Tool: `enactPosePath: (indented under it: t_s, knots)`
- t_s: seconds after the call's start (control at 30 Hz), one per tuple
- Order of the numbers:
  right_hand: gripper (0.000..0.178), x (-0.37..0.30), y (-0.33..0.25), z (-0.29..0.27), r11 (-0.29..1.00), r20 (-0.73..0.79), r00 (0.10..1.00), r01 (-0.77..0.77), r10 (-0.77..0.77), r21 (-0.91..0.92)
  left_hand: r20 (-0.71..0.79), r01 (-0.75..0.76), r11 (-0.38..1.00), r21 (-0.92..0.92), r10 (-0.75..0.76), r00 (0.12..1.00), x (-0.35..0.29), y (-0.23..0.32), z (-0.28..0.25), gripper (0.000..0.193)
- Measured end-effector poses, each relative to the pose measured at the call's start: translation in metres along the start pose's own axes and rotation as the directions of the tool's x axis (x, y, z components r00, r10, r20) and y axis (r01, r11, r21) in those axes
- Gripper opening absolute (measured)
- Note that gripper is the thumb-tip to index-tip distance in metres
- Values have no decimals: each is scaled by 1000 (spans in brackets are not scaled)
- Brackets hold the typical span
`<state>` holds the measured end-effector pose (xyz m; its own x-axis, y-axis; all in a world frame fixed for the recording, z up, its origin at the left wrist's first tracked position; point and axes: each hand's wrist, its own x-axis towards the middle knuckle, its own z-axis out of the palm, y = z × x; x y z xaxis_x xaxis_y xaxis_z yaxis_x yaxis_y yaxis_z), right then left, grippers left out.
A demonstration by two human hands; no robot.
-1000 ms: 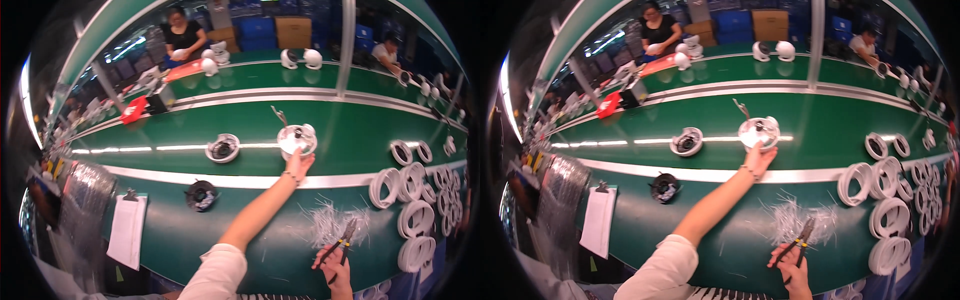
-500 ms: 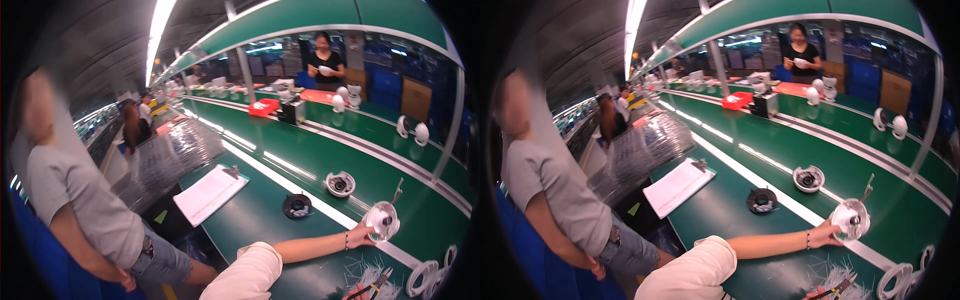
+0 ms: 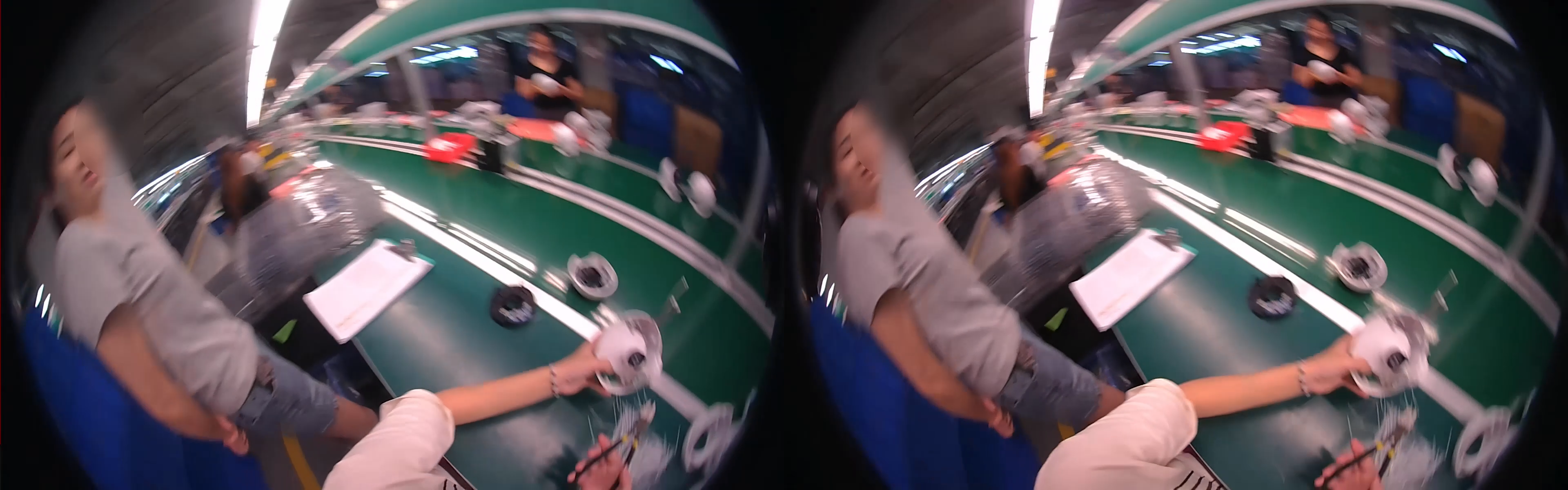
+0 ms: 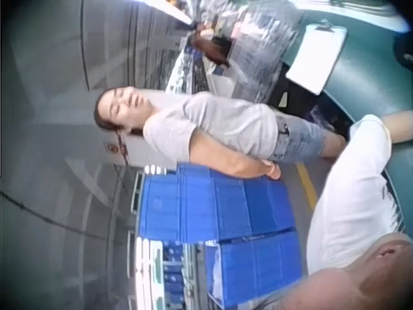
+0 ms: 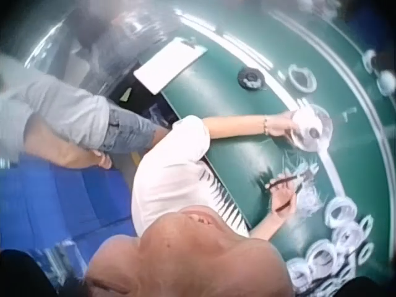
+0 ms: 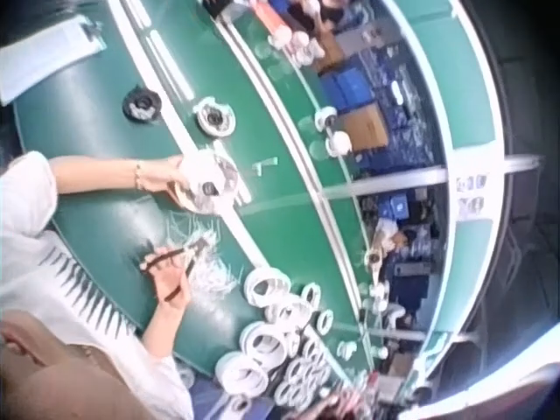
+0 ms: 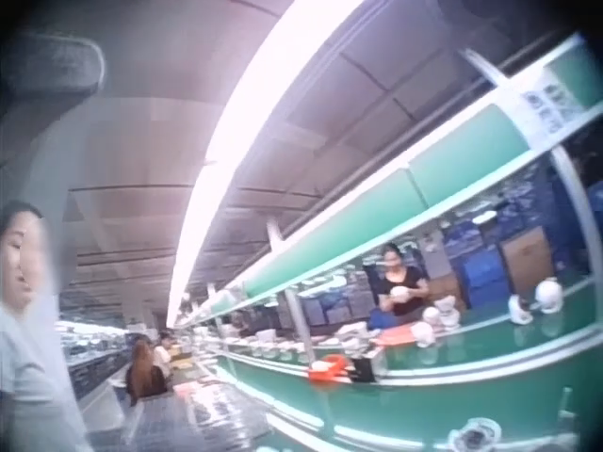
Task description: Assemble components of a security camera on a factory production line.
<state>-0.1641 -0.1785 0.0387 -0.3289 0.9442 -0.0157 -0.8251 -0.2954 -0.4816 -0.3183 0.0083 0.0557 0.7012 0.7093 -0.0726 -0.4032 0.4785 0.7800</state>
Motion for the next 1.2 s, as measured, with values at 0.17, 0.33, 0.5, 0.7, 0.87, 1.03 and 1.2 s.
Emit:
enactPosePath:
  t_s: [0.17,0.33,0.5,0.7,0.87,1.03,1.2]
  knots:
    - [81,14,3,5,959,11,997,74,-73,-275,49,-65,984,167,57,997,-9,29,-7,65]
    - [86,15,-21,20,913,-6,999,32,-37,-406,104,-155,933,324,128,986,-4,35,-5,72]
    - [72,34,-50,36,900,-25,1000,-18,7,-435,130,-139,899,415,92,987,-11,34,-6,68]
    - [57,38,-59,34,937,-33,992,-125,121,-326,171,-143,867,478,69,983,-17,38,2,72]
    - [64,49,-58,36,901,-46,979,-200,198,-386,150,-128,842,524,57,987,-19,43,1,74]
    - [53,59,-56,39,902,-62,982,-188,178,-389,159,-130,846,517,54,986,-23,44,0,75]
    - [55,36,-65,33,914,-173,975,-197,142,-355,239,-251,681,688,114,964,-7,26,10,74]
